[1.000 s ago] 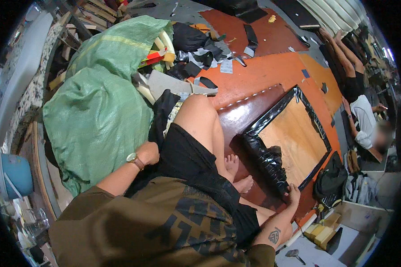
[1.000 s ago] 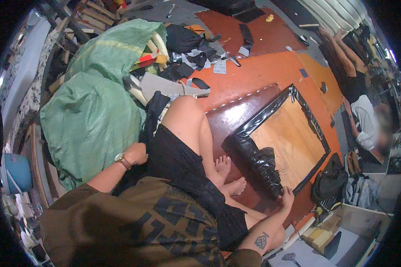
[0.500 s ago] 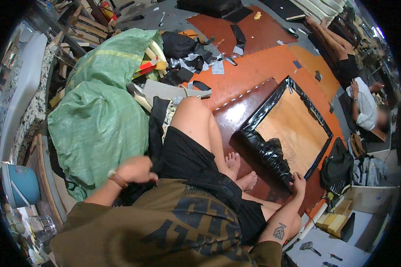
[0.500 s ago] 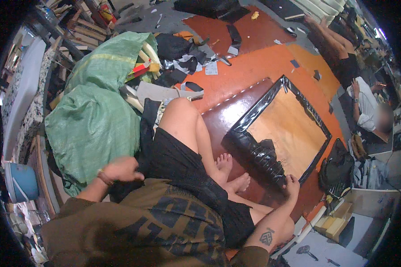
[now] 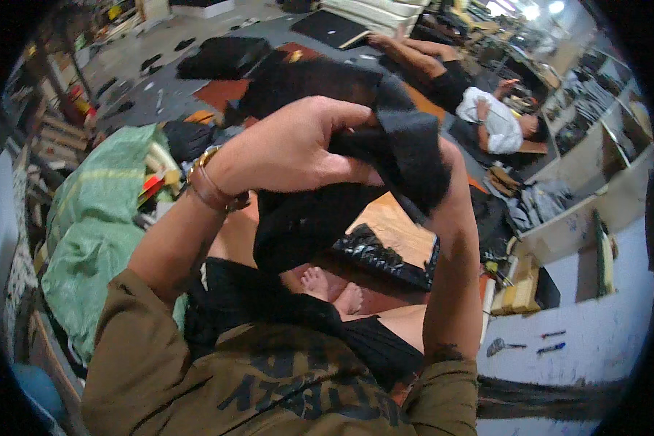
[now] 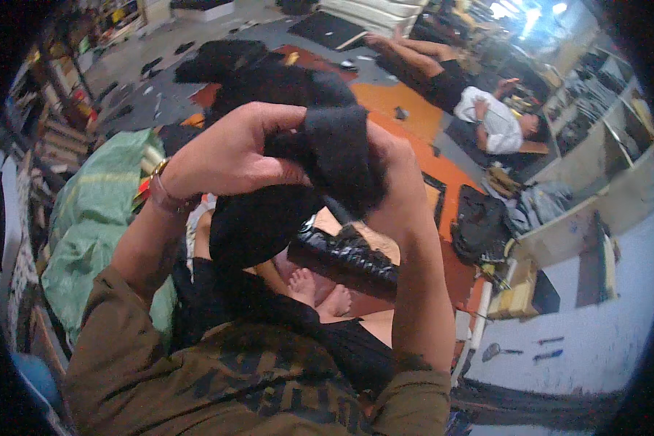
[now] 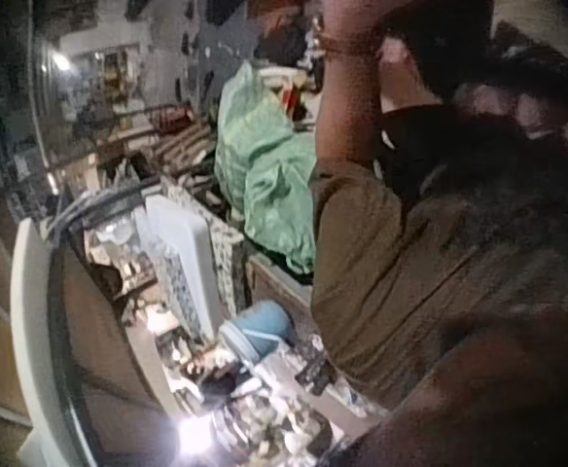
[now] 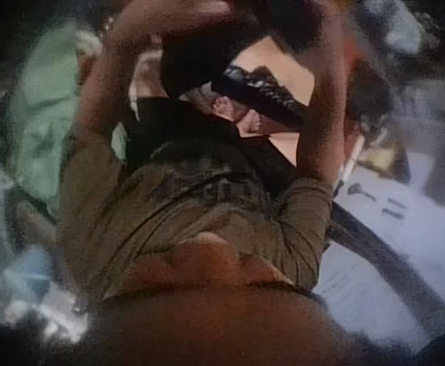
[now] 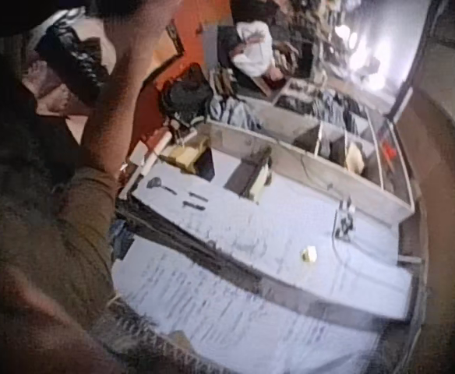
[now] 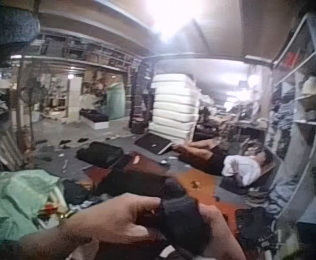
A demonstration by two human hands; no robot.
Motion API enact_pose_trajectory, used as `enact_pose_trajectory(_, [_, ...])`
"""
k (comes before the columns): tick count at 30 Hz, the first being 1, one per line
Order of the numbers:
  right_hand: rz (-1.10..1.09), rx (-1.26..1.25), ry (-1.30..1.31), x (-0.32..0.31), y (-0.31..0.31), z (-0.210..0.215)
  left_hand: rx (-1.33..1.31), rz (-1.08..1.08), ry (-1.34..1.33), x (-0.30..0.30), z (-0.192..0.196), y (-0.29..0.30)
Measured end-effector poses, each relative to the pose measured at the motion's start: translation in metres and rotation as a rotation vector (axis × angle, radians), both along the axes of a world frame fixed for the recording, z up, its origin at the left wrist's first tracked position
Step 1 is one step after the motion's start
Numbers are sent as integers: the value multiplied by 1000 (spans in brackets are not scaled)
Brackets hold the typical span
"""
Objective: The person is reupholstering a black cushion by hand. They stretch and smooth the black fabric over the cushion, using a staple gun to secure the material to the wooden frame. The person repeatedly adjusts the fabric and staples different edges to ensure a tight fit.
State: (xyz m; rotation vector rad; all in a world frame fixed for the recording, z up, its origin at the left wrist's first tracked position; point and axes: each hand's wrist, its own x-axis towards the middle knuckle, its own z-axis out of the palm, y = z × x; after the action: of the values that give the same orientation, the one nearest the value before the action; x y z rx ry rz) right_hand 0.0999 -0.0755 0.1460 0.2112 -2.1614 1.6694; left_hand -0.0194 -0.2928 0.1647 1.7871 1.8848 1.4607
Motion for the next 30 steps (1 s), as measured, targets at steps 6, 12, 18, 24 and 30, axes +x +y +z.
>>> enact_pose_trajectory(6, [-407,244,-33,6,42,48,-267,181,92,-48,17,18])
enact_pose_trajectory(12, [-413,-118,23,14,49,59,85,774,279,-94,12,10])
enact_pose_trajectory(18, [-218,-521,76,6,16,74,466,396,-138,-16,7,33])
enact_pose_trajectory(24, [-148,-280,167,1,-29,89,320,404,55,2,-13,39])
enact_pose_trajectory(30, [-460,-338,178,0,3,97,398,645,88,-58,-15,3])
